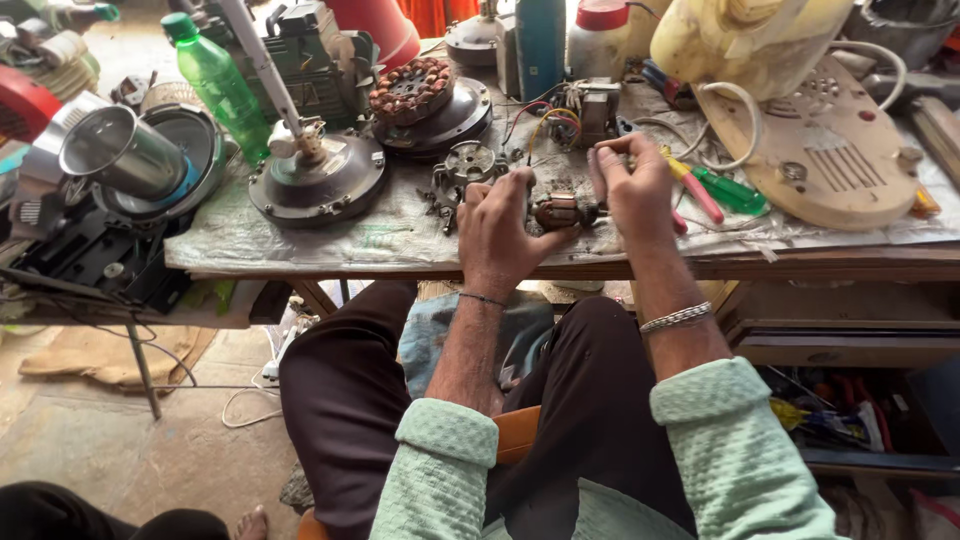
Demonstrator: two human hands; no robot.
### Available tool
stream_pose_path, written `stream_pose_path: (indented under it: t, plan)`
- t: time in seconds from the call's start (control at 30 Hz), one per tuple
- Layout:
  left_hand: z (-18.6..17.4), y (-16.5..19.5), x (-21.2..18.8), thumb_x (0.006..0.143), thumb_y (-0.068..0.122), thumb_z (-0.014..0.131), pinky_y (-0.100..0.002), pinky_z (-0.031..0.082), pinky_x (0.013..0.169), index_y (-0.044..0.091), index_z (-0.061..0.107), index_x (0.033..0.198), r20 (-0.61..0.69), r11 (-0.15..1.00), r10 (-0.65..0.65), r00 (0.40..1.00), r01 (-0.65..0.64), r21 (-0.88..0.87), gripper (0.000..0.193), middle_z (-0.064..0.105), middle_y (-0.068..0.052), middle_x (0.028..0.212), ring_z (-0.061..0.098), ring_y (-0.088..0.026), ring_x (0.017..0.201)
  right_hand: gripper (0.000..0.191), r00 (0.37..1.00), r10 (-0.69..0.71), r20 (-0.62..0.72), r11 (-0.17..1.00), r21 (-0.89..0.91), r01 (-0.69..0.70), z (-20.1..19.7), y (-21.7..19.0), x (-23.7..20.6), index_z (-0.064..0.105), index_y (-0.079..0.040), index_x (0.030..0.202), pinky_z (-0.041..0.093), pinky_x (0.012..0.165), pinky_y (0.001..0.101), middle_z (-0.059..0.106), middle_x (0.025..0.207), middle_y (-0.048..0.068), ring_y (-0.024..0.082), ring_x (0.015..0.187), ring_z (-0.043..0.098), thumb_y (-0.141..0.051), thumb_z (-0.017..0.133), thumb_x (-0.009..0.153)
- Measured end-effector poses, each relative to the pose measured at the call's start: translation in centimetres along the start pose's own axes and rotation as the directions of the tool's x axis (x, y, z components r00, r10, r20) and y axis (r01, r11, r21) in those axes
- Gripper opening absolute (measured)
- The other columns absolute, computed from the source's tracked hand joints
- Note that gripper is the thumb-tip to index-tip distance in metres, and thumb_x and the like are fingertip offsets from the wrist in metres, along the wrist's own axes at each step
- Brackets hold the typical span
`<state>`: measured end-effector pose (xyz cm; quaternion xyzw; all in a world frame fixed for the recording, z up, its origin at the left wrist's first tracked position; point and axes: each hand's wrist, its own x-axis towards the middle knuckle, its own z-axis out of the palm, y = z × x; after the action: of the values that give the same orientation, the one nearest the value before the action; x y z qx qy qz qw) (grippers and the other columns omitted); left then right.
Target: The person disassembles a small electrical motor on a workbench, removes the rotor, and uses a screwdriver to scrape and clean the commutator. They repeatedly rotate and scrape the commutator surface, then reassemble the motor components.
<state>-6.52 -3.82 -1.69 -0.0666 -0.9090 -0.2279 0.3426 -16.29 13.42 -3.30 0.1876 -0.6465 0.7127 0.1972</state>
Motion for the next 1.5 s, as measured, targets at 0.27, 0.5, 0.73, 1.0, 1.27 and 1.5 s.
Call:
stream_pose_path:
  t: [0.27, 0.5, 0.73, 1.0, 1.27, 1.5]
  plan:
    - [0.3, 0.1, 0.0, 0.058, 0.044, 0.097, -0.043, 0.048, 0.084, 0.015, 0.058, 0.117, -0.1, 0.999, -0.01, 0.995, 0.015, 0.044, 0.077, 0.071, 0.0, 0.105, 0.06, -0.024, 0.097, 0.009, 0.999, -0.032, 0.017, 0.981, -0.192, 0.034, 0.9, -2.9, -1.0, 0.07, -0.002, 0.1, 0.039, 0.049, 0.0213, 0.064, 0.069, -0.003, 0.001, 0.055, 0.054, -0.01, 0.066, 0.101]
    - [0.4, 0.0, 0.5, 0.057, 0.045, 0.096, -0.037, 0.051, 0.082, 0.016, 0.058, 0.141, -0.024, 0.997, -0.071, 0.997, 0.072, 0.012, 0.097, 0.07, 0.0, 0.131, 0.061, -0.021, 0.092, 0.013, 0.976, -0.169, 0.139, 0.866, -0.452, 0.215, 2.0, -5.3, -2.1, 0.073, -0.005, 0.098, 0.049, 0.055, 0.03, 0.071, 0.072, 0.007, 0.014, 0.063, 0.068, -0.017, 0.071, 0.097]
    - [0.3, 0.0, 0.5, 0.06, 0.041, 0.097, -0.039, 0.052, 0.082, 0.016, 0.065, 0.137, -0.075, 0.997, -0.059, 0.995, 0.062, 0.041, 0.088, 0.073, -0.001, 0.129, 0.064, -0.021, 0.098, 0.015, 0.983, -0.122, 0.137, 0.744, -0.643, 0.182, 3.3, -6.2, -3.9, 0.075, -0.011, 0.096, 0.056, 0.064, 0.0405, 0.076, 0.078, 0.012, 0.029, 0.072, 0.076, -0.025, 0.071, 0.094]
    - [0.6, -0.1, 0.9, 0.061, 0.042, 0.096, -0.04, 0.052, 0.076, 0.012, 0.065, 0.135, -0.089, 0.998, -0.038, 0.995, 0.043, 0.052, 0.085, 0.073, -0.003, 0.128, 0.064, -0.022, 0.091, 0.015, 0.982, -0.167, 0.09, 0.672, -0.718, 0.18, 4.4, -5.9, -4.0, 0.073, -0.013, 0.099, 0.055, 0.065, 0.0473, 0.075, 0.078, 0.014, 0.036, 0.076, 0.074, -0.027, 0.069, 0.097]
    - [0.8, -0.1, 1.2, 0.066, 0.051, 0.089, -0.04, 0.051, 0.078, 0.013, 0.065, 0.138, -0.033, 0.993, -0.111, 0.993, 0.112, 0.047, 0.085, 0.078, -0.004, 0.112, 0.065, -0.021, 0.09, 0.015, 0.978, -0.163, 0.132, 0.647, -0.734, 0.207, 4.8, -6.9, -3.1, 0.073, -0.016, 0.1, 0.055, 0.064, 0.0476, 0.075, 0.08, 0.013, 0.037, 0.077, 0.074, -0.029, 0.067, 0.095]
    - [1.2, -0.2, 1.1, 0.074, 0.05, 0.087, -0.04, 0.05, 0.082, 0.013, 0.068, 0.133, -0.108, 0.997, -0.066, 0.992, 0.07, 0.033, 0.072, 0.074, -0.005, 0.129, 0.066, -0.023, 0.097, 0.017, 0.989, -0.115, 0.096, 0.667, -0.73, 0.149, 4.4, -6.9, -4.5, 0.073, -0.016, 0.103, 0.056, 0.067, 0.0473, 0.076, 0.082, 0.013, 0.036, 0.078, 0.074, -0.03, 0.066, 0.096]
